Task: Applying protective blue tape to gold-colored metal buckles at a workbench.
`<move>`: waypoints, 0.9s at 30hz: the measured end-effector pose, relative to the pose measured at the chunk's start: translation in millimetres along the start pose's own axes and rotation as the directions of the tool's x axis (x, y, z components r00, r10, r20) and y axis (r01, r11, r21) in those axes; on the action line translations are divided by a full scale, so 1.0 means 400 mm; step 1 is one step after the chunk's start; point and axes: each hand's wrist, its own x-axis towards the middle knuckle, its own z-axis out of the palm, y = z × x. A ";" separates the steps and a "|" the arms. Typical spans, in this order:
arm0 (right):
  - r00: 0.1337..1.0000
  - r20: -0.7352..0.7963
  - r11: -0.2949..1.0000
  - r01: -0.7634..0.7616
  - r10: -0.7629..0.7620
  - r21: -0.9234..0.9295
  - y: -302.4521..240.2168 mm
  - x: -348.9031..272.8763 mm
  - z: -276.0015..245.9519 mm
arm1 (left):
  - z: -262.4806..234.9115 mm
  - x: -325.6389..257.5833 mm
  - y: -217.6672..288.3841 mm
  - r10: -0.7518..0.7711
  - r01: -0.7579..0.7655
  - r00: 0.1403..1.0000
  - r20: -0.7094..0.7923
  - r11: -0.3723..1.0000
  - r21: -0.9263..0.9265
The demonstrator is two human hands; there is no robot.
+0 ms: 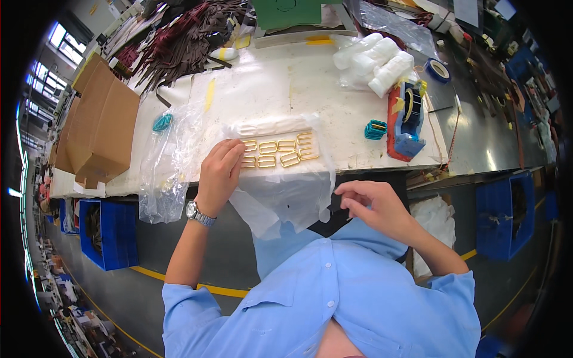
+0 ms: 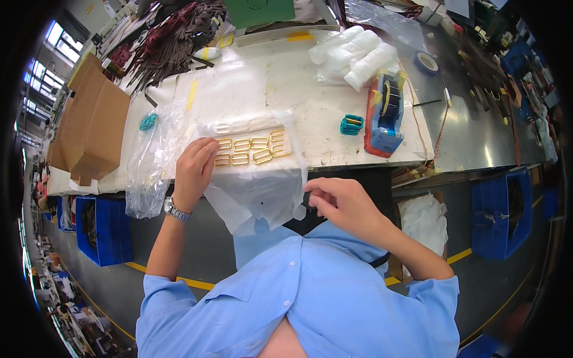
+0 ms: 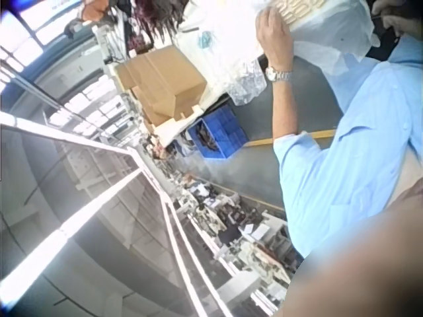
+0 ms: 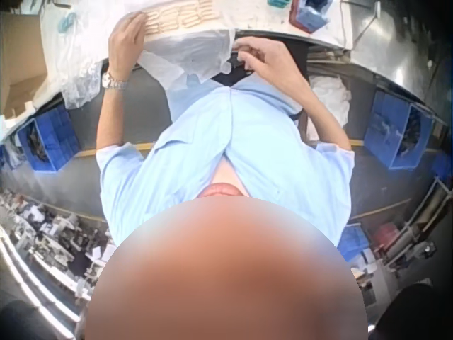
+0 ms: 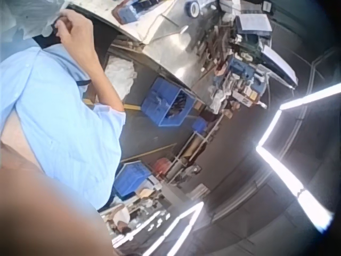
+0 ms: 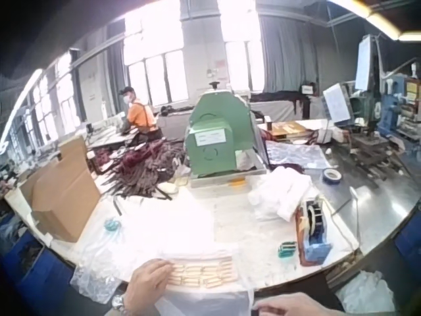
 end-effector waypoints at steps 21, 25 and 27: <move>0.763 -0.145 0.624 0.387 -0.630 -0.679 0.100 0.501 0.003 | 0.019 0.151 -0.131 -0.054 0.021 0.963 0.262 0.992 0.127; 0.800 -0.184 0.673 0.329 -0.572 -0.663 0.073 0.529 -0.006 | 0.029 0.193 -0.175 -0.196 0.169 0.925 0.326 0.980 0.109; 0.873 -0.242 0.612 0.079 -0.423 -0.787 0.054 0.552 -0.008 | 0.047 0.210 -0.195 -0.250 0.226 0.911 0.330 0.968 0.108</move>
